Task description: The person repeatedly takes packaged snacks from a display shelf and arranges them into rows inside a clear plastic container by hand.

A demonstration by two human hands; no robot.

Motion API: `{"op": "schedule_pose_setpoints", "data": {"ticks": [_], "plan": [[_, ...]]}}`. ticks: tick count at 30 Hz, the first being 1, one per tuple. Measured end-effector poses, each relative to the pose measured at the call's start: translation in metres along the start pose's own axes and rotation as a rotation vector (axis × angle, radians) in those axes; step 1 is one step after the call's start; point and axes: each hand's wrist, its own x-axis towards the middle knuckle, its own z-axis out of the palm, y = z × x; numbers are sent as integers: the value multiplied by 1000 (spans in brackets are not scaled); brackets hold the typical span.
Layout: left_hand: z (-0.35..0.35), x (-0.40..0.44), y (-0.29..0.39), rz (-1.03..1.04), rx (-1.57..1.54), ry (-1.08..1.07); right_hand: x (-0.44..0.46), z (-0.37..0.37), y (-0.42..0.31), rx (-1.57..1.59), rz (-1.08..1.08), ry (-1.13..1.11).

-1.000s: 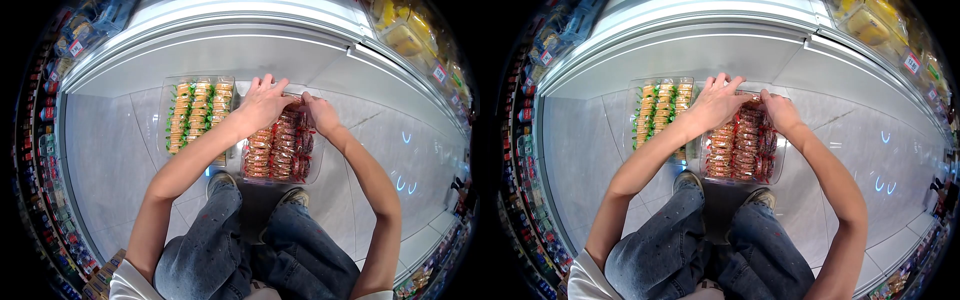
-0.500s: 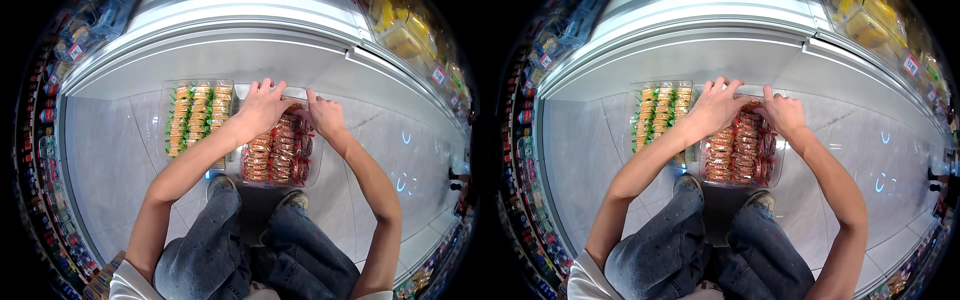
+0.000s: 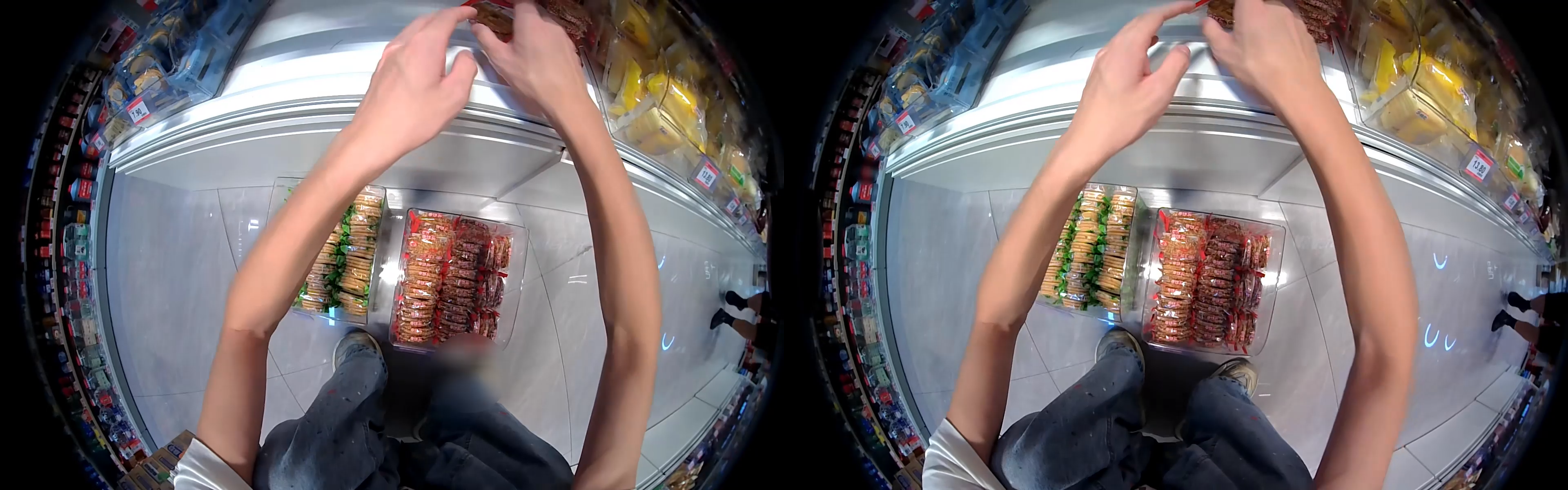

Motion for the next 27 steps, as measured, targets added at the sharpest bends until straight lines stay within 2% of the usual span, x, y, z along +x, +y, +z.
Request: {"op": "schedule_pose_setpoints", "data": {"ticks": [1,4,6,7,10,13,16,17,18,20,21,22,23,27], "plan": [[-6,3,-6,51,-35,-96,5,7,4,-5,-74,1],[-21,2,16,-113,-181,-114,41,57,27,-62,-281,60],[-21,-6,3,-88,-106,-93,58,82,39,-156,-402,173],[-22,-10,-2,-74,-68,-83,58,84,41,-233,-411,207],[-36,-11,12,-324,-133,-198,49,75,42,-393,-434,189],[-31,-16,0,-273,-155,-182,43,44,35,-397,-351,-9],[-24,-18,-3,-125,-203,-76,10,-7,16,237,-380,9],[-27,-18,7,-103,-204,-63,5,-22,11,333,-243,-114],[-31,-16,24,-83,-205,-51,-4,-23,20,472,-266,-196],[-32,-13,40,-172,-382,-87,-23,-25,54,747,-305,-357],[-30,-12,42,-285,-556,-136,-32,-30,58,830,-273,-485],[-27,-13,43,-401,-730,-186,-42,-32,61,838,-255,-502],[-25,-15,41,-448,-736,-262,-51,-35,62,844,-241,-518],[-18,-38,45,-410,-561,-389,-89,-32,63,884,-76,-608]]}}
